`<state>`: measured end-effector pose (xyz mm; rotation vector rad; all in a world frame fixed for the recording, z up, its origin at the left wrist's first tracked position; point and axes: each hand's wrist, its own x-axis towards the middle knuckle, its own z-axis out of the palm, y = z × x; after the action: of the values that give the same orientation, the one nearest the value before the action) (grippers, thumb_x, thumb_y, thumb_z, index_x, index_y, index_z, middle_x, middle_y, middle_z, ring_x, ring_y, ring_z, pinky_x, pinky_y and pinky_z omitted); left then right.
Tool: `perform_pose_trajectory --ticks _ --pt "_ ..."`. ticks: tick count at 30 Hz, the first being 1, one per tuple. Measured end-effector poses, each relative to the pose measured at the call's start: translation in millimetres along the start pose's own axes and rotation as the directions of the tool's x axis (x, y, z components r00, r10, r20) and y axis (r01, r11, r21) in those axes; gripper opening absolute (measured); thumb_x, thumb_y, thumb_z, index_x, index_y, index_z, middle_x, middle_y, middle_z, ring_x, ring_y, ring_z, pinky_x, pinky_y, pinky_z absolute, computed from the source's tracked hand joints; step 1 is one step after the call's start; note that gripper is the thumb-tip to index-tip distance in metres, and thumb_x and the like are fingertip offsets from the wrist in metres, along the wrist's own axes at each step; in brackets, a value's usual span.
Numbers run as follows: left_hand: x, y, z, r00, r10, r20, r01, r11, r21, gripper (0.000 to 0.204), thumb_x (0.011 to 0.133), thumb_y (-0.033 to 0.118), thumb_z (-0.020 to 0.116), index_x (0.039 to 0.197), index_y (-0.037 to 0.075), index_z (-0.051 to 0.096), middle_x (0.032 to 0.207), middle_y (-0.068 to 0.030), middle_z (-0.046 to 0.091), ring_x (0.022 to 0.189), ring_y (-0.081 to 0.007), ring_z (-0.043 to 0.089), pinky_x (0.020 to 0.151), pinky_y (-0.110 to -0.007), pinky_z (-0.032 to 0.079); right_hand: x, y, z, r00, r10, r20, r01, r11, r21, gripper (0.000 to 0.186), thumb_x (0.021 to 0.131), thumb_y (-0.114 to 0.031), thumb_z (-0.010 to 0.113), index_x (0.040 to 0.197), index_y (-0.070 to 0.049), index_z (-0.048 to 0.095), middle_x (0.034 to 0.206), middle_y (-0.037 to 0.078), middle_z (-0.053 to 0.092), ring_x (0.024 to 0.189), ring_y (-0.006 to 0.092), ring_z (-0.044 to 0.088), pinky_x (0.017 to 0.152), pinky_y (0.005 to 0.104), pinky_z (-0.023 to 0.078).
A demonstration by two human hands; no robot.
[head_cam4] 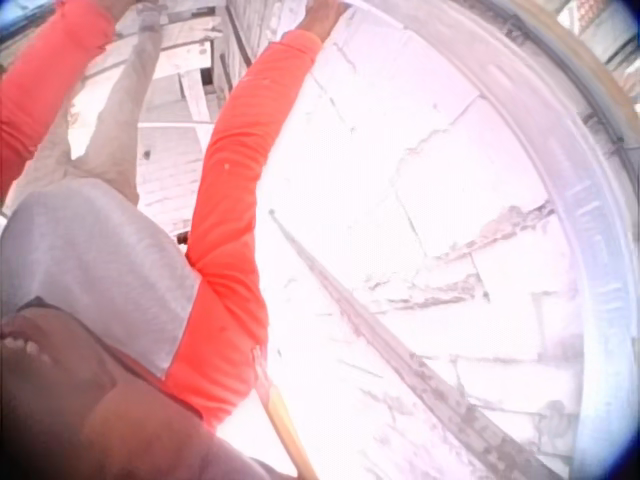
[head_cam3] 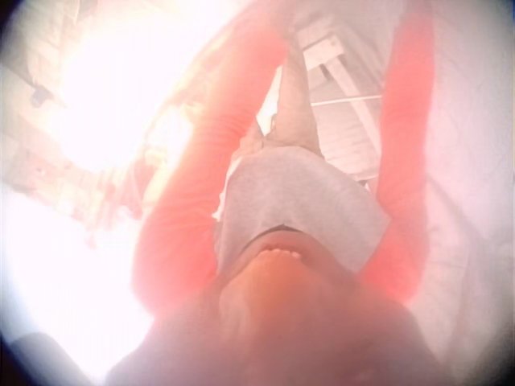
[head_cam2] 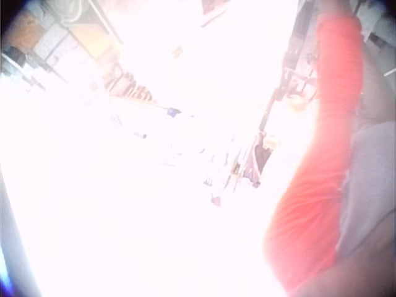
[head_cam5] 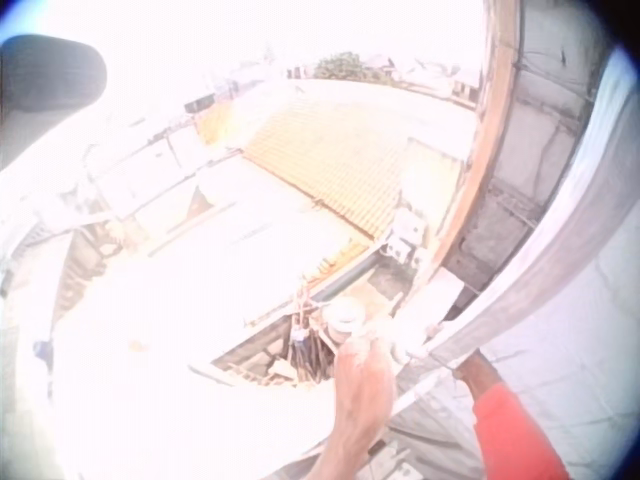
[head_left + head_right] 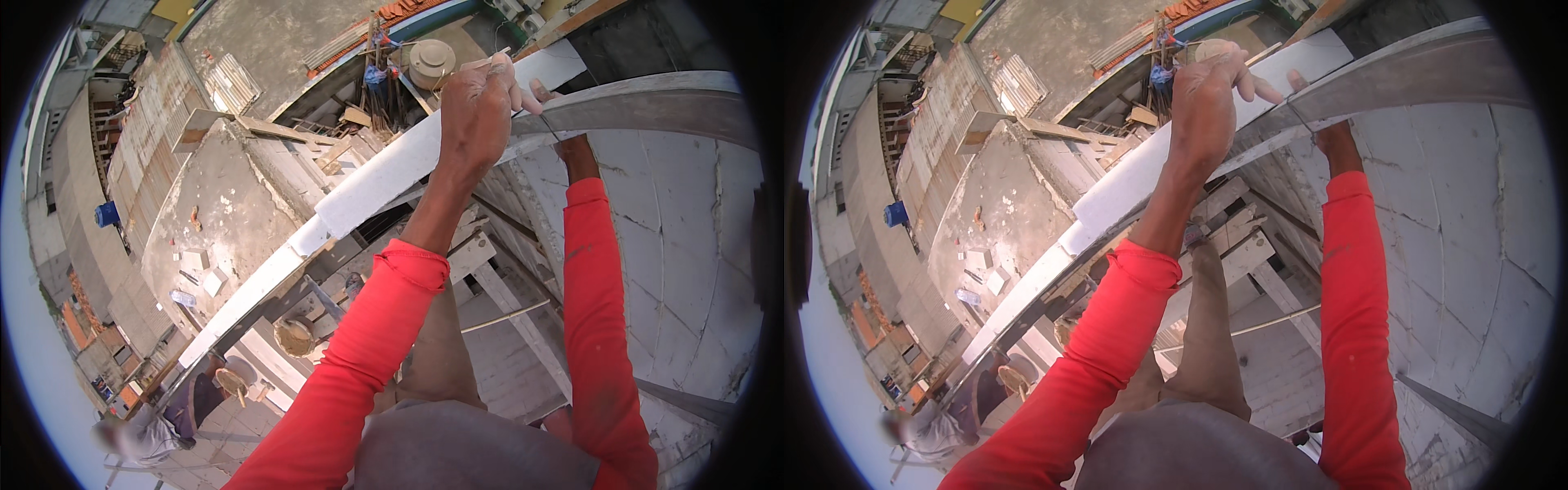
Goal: The person applies mortar to a wall using a trowel and places white rectangular tiles onto the surface. They adjust the tiles to fit and continue applying mortar to secure them in place.
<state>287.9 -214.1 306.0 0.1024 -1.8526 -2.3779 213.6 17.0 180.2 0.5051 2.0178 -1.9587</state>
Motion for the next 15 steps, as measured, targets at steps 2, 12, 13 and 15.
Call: perform_pose_trajectory --ticks 2,12,13,15 --pt "-5 6 0 0.994 -0.113 -0.008 0.113 0.993 -0.022 0.057 0.11 0.029 0.048 0.06 0.002 0.055 0.057 -0.0059 0.051 0.06 -0.0181 0.052 0.075 -0.041 0.053 -1 1 1 1.0 -0.017 0.008 0.017 0.999 0.034 0.067 0.091 -0.039 0.089 0.138 0.002 0.064 0.127 0.009 0.068 0.11 0.0208 0.065 0.093 0.0359 0.055" --pt "-90 104 -61 0.957 -0.289 0.027 0.29 0.957 -0.023 0.053 0.114 0.03 0.046 0.069 0.006 0.055 0.06 -0.0015 0.045 0.059 -0.0145 0.052 0.093 -0.042 0.06 -6 -7 4 0.997 -0.078 0.02 0.079 0.994 -0.076 0.069 0.09 -0.042 0.088 0.135 0.004 0.064 0.127 0.011 0.066 0.113 0.0198 0.063 0.095 0.036 0.055" --pt "-97 104 -60 0.918 -0.394 0.038 0.393 0.919 0.028 0.053 0.115 0.032 0.047 0.07 0.005 0.056 0.061 -0.0016 0.046 0.06 -0.0143 0.053 0.093 -0.042 0.06 -11 -4 5 0.993 -0.114 -0.019 0.113 0.993 -0.044 0.066 0.091 -0.043 0.087 0.132 0.003 0.066 0.124 0.011 0.067 0.11 0.0204 0.064 0.093 0.0357 0.055" --pt "-102 97 -63 0.949 -0.307 0.072 0.302 0.95 0.077 0.054 0.116 0.035 0.047 0.074 0.004 0.059 0.063 -0.0015 0.047 0.064 -0.0137 0.054 0.091 -0.04 0.059 -19 5 15 0.975 -0.15 -0.165 0.147 0.989 -0.03 0.059 0.092 -0.044 0.085 0.127 0.002 0.069 0.119 0.01 0.069 0.104 0.0217 0.067 0.09 0.035 0.057"
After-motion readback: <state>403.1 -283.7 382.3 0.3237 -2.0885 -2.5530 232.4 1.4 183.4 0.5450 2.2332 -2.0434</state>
